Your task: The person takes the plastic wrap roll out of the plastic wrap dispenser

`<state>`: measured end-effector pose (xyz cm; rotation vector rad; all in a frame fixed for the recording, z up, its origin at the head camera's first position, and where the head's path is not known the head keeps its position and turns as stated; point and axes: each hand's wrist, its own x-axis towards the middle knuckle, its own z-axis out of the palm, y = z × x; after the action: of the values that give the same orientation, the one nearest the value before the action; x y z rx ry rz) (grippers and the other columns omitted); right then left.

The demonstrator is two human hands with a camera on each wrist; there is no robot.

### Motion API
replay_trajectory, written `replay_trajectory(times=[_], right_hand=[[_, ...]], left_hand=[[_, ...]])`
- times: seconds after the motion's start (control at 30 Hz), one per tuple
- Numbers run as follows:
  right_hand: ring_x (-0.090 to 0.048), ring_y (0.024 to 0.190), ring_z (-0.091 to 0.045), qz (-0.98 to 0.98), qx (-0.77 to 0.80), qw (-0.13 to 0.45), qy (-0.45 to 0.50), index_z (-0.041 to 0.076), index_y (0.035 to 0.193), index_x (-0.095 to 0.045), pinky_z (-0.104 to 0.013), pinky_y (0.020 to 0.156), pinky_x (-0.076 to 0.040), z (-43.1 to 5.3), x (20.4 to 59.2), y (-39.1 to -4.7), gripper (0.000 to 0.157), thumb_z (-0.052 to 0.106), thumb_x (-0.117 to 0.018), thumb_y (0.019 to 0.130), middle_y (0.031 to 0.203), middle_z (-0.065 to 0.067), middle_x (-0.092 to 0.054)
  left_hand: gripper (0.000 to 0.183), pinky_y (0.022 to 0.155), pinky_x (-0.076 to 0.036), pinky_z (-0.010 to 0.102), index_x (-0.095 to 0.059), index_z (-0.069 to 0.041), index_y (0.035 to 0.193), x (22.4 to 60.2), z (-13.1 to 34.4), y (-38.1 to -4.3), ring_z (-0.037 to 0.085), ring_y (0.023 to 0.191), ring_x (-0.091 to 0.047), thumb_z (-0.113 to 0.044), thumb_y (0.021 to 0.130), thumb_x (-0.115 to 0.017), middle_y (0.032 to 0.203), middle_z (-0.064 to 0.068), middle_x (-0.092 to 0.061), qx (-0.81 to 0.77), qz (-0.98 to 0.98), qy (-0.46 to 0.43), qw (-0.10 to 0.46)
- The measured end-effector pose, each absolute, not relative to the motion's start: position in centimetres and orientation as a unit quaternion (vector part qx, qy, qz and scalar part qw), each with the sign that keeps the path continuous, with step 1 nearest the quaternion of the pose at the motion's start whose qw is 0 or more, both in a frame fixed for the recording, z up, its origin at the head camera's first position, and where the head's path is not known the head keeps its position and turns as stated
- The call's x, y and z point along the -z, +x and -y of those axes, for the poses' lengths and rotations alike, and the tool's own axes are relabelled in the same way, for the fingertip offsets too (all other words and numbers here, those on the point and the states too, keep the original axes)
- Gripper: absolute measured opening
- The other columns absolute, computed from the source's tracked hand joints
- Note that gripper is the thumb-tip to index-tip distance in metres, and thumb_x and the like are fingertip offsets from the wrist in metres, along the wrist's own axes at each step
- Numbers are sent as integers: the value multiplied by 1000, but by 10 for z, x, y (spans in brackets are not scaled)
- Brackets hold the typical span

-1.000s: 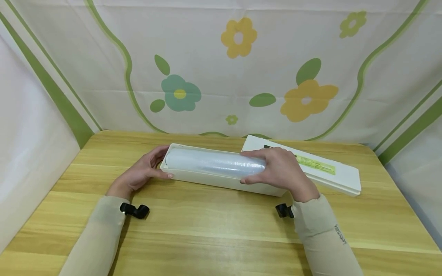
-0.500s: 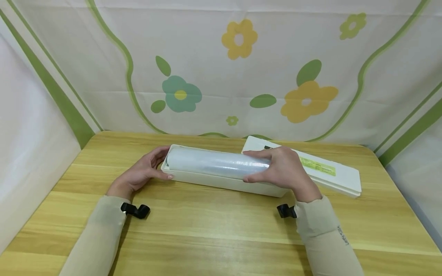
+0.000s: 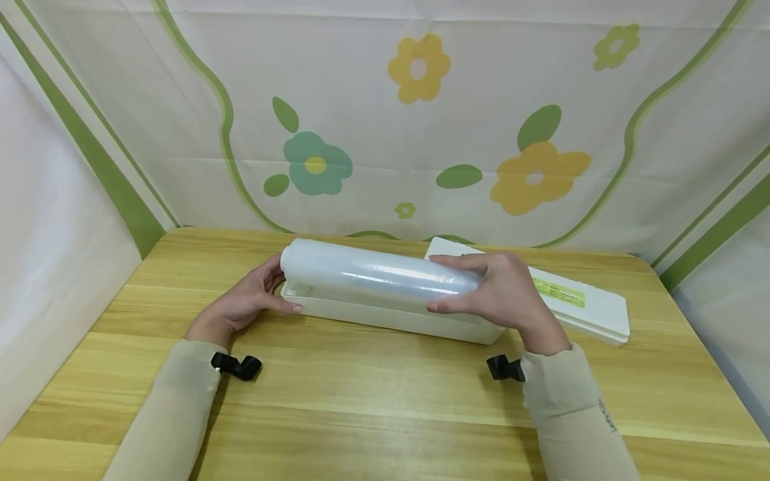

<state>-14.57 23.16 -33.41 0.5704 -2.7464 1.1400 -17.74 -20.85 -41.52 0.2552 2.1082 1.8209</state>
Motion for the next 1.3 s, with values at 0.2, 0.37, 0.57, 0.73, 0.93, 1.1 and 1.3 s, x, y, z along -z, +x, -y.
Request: replay_trajectory(times=[0.2, 0.37, 0.57, 0.73, 0.93, 1.1, 1.3], right_hand=[[-70, 82, -14, 904, -382, 53, 184, 42, 126, -80, -23, 67, -54, -232, 331, -139, 68, 42, -106, 63, 118, -1, -82], [-72, 90, -5, 902, -374, 75, 200, 39, 125, -81, -19, 70, -54, -236, 331, -130, 69, 38, -107, 61, 118, 4, -82], [-71, 96, 4, 900, -371, 95, 209, 37, 123, -82, -15, 72, -52, -242, 331, -119, 70, 34, -109, 59, 119, 8, -82], [-73, 91, 2, 891, -379, 117, 224, 32, 121, -84, -14, 71, -53, -250, 334, -113, 71, 25, -110, 55, 117, 16, -81], [-72, 102, 11, 879, -362, 160, 265, 25, 118, -85, -8, 76, -52, -266, 341, -103, 76, 17, -111, 48, 115, 12, -83], [-71, 105, 13, 873, -353, 181, 284, 19, 115, -86, -7, 78, -51, -281, 344, -94, 77, 13, -111, 43, 111, 3, -84], [-70, 112, 12, 859, -352, 208, 307, 14, 111, -87, -4, 84, -50, -297, 352, -89, 80, 11, -110, 35, 114, 6, -83]], left_hand=[[98, 120, -39, 41, -48, -15, 157, 414, 209, -177, 28, 145, -46, 6, 73, -94, 154, 5, -55, -646, -739, 92, 169], [96, 125, -32, 52, -50, -13, 155, 412, 209, -177, 29, 142, -47, 8, 72, -93, 153, 7, -56, -646, -740, 90, 165], [100, 129, -28, 54, -45, -12, 160, 412, 210, -179, 32, 149, -43, 9, 73, -92, 161, 10, -51, -645, -739, 97, 167], [102, 129, -27, 54, -42, -12, 162, 413, 212, -179, 33, 152, -40, 9, 74, -90, 164, 12, -47, -644, -740, 101, 167], [103, 127, -30, 50, -42, -12, 162, 414, 211, -180, 32, 153, -40, 8, 74, -91, 165, 11, -47, -640, -744, 100, 167], [103, 121, -38, 35, -42, -13, 162, 414, 209, -180, 31, 154, -40, 7, 75, -92, 165, 9, -47, -633, -748, 100, 170], [102, 112, -42, 24, -43, -13, 161, 414, 207, -180, 30, 153, -41, 7, 74, -92, 165, 9, -48, -634, -748, 101, 169]])
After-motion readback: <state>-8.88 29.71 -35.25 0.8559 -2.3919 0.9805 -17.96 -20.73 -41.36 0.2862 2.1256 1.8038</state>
